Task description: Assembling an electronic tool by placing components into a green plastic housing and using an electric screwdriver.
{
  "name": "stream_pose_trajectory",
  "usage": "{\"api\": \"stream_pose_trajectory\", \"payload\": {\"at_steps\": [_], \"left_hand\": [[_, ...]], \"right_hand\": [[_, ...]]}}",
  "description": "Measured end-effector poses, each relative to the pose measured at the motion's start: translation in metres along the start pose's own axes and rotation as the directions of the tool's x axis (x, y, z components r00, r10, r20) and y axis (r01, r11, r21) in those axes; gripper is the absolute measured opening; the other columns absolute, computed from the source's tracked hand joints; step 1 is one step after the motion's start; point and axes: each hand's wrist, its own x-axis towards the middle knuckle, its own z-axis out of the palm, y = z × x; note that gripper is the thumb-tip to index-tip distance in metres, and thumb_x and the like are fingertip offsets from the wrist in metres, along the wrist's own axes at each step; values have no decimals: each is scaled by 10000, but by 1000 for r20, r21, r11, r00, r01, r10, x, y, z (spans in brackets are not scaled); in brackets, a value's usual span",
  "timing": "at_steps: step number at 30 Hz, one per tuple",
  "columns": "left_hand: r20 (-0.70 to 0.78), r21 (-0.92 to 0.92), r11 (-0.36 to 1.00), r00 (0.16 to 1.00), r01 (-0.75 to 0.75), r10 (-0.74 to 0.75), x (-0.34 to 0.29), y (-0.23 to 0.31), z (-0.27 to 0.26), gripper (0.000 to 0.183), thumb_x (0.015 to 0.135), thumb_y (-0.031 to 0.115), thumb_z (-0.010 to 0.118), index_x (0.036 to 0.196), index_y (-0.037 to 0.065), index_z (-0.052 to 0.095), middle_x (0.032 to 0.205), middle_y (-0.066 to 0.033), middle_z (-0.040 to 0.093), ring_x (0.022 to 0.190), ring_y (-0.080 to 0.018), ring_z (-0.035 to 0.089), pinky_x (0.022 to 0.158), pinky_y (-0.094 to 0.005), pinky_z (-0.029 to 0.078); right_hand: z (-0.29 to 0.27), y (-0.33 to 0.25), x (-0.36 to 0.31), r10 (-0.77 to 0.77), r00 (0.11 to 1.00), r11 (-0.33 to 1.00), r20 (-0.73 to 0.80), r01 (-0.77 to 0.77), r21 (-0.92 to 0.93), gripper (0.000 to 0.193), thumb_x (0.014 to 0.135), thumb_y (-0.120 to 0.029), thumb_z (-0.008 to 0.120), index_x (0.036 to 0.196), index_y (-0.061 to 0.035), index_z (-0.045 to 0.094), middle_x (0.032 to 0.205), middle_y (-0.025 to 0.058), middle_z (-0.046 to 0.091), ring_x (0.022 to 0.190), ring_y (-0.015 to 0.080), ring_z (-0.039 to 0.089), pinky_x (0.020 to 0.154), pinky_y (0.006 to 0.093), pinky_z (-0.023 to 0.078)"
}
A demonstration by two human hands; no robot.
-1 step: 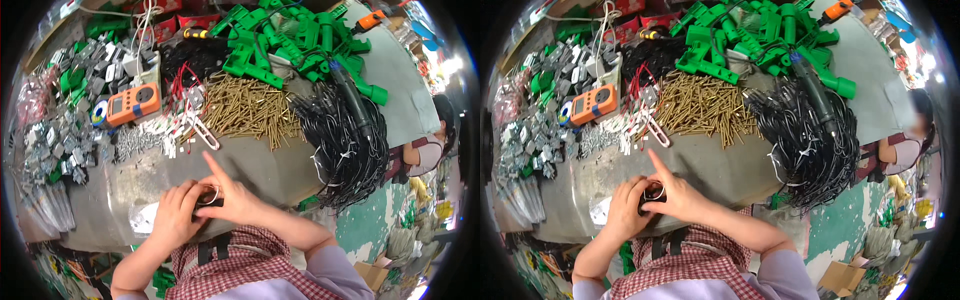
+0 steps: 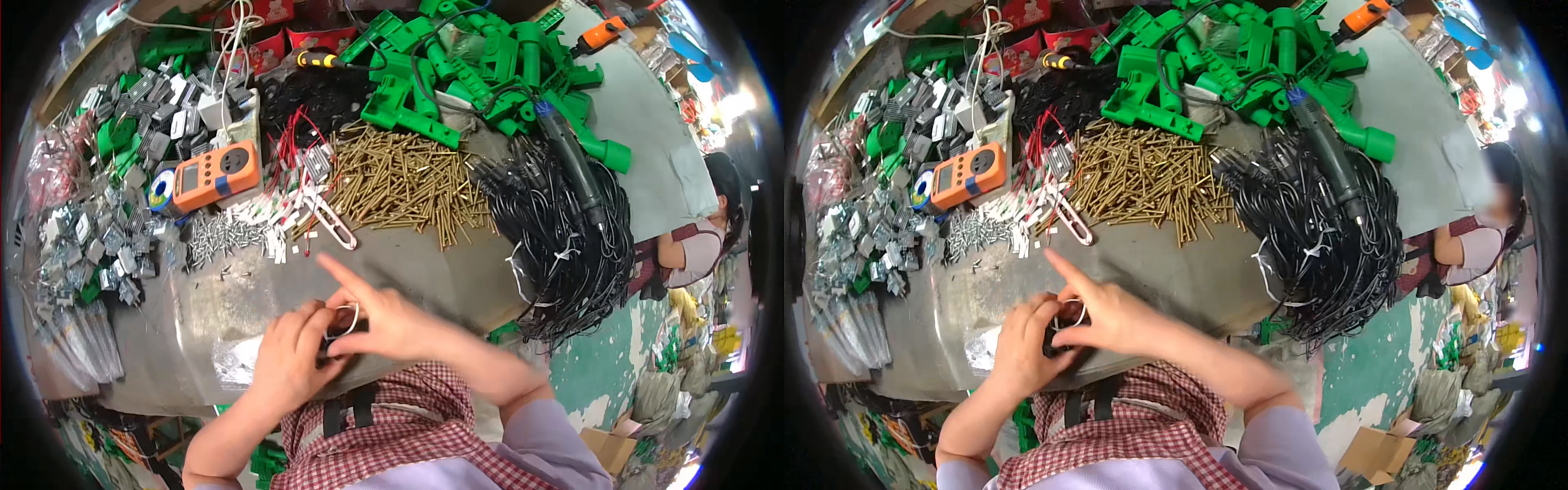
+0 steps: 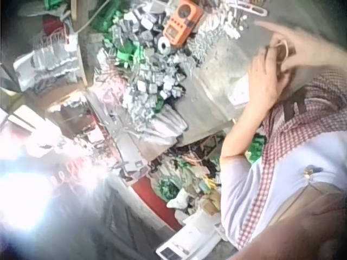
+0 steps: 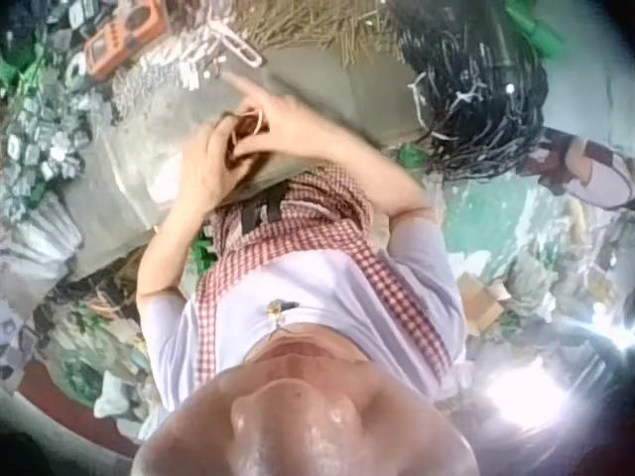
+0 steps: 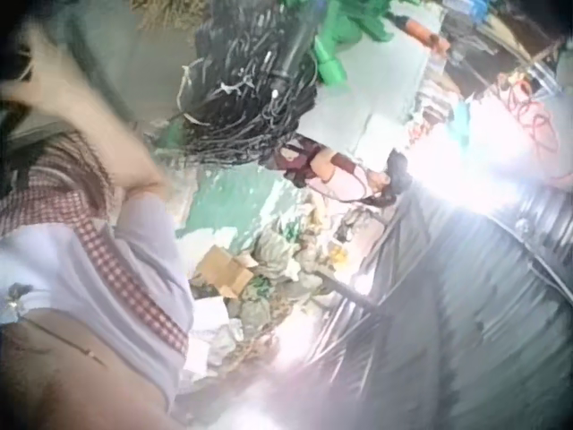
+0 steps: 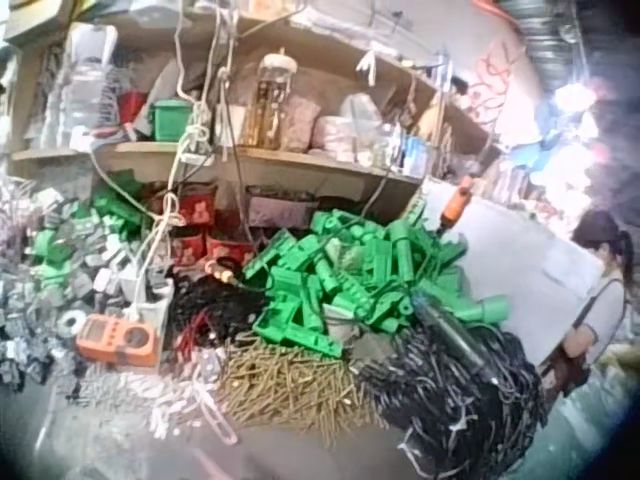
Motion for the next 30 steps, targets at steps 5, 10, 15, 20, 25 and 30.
{"api": "stream_pose_trajectory", "payload": {"at_steps": [5,10,15,20,25,30], "left_hand": [[-4,63,998,999,-31,32,11,10,3,649,601,229,805,1150,30,520,1099,-142,560,960,-346,540,831,-429,457],[51,22,998,997,-55,54,16,16,-3,549,636,223,761,1097,13,547,1067,-127,554,957,-301,548,807,-411,457],[46,39,996,996,-81,79,13,15,-1,474,594,187,754,987,42,533,1085,-125,554,948,-322,550,800,-426,441],[51,32,997,996,-70,68,12,15,-2,484,593,192,757,995,43,533,1086,-120,553,942,-318,549,801,-424,438],[69,10,998,996,-56,56,12,13,-3,515,629,245,764,1046,43,538,1121,-131,547,994,-328,537,848,-431,432],[-64,-138,990,998,-6,-3,20,14,-21,620,691,348,780,1177,29,565,1287,-195,470,1158,-395,467,983,-481,381]], "right_hand": [[-105,-22,82,-361,909,637,-206,79,-767,337,871,-238,647,1119,-10,640,1089,179,655,1003,295,639,849,368,499],[-210,1,164,-553,714,448,-429,-178,-876,179,855,-142,599,966,-12,650,968,182,635,907,360,613,785,432,493],[-272,10,186,-388,697,-29,-603,-664,-748,277,872,-205,542,1107,-65,589,1123,145,640,1052,310,600,951,478,356],[-286,-14,180,-341,624,321,-703,-626,-711,568,752,-319,699,1197,-7,532,1042,198,673,976,347,639,912,477,403],[-291,-43,136,-495,351,852,-795,377,-364,403,814,-99,709,1152,26,529,1090,181,637,1018,264,605,929,352,439],[-212,-48,83,-821,213,558,-530,104,-823,442,807,-88,734,1173,17,509,1117,166,614,1044,277,601,900,363,465]]}}
